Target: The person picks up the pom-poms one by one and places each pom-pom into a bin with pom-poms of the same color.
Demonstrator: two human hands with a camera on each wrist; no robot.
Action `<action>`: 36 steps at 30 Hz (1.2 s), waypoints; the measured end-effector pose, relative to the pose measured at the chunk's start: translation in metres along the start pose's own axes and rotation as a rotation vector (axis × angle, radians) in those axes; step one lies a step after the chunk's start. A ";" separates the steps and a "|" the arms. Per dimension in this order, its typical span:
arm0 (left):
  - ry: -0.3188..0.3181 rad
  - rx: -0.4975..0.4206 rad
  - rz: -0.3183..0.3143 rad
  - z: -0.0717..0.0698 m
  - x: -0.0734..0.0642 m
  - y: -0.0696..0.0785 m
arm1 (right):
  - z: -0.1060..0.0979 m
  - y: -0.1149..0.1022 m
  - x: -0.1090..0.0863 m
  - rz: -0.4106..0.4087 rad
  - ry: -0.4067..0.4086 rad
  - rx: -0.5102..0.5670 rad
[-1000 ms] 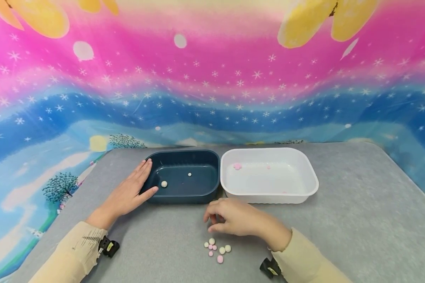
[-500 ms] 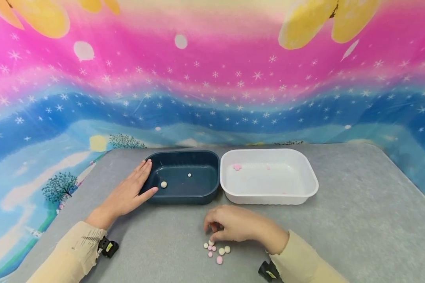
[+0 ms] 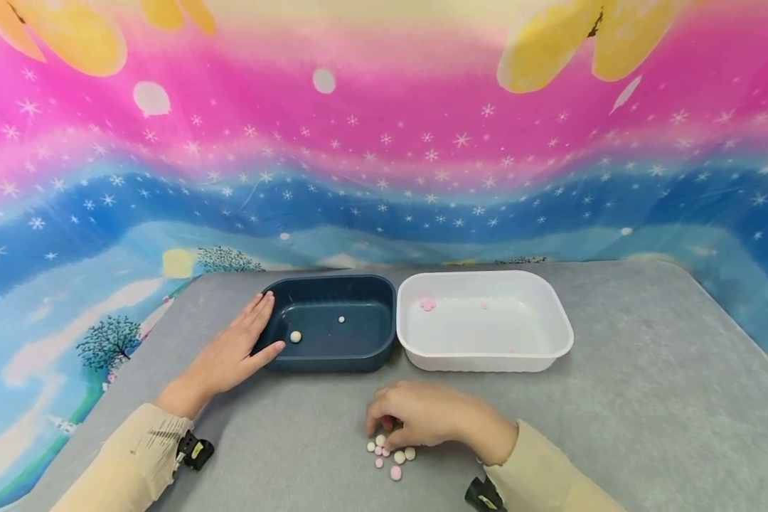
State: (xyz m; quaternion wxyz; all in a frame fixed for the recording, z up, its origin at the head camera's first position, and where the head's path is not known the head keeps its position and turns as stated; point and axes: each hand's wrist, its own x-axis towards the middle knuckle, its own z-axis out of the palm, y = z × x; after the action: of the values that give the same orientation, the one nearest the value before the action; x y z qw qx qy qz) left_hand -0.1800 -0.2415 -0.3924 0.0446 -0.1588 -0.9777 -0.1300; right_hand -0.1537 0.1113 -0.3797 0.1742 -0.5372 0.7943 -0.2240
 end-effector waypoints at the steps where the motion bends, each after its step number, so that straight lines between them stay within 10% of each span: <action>1: 0.000 0.000 0.000 0.000 0.000 0.000 | 0.000 0.000 0.000 0.000 -0.005 -0.001; 36: 0.011 -0.001 0.013 0.000 0.000 0.000 | 0.003 0.001 -0.001 0.114 -0.023 0.031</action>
State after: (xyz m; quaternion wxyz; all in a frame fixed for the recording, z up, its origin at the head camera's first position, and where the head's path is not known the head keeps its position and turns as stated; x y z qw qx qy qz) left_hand -0.1798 -0.2416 -0.3922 0.0506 -0.1643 -0.9763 -0.1313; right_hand -0.1528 0.1119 -0.3831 0.2041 -0.4909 0.8179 -0.2199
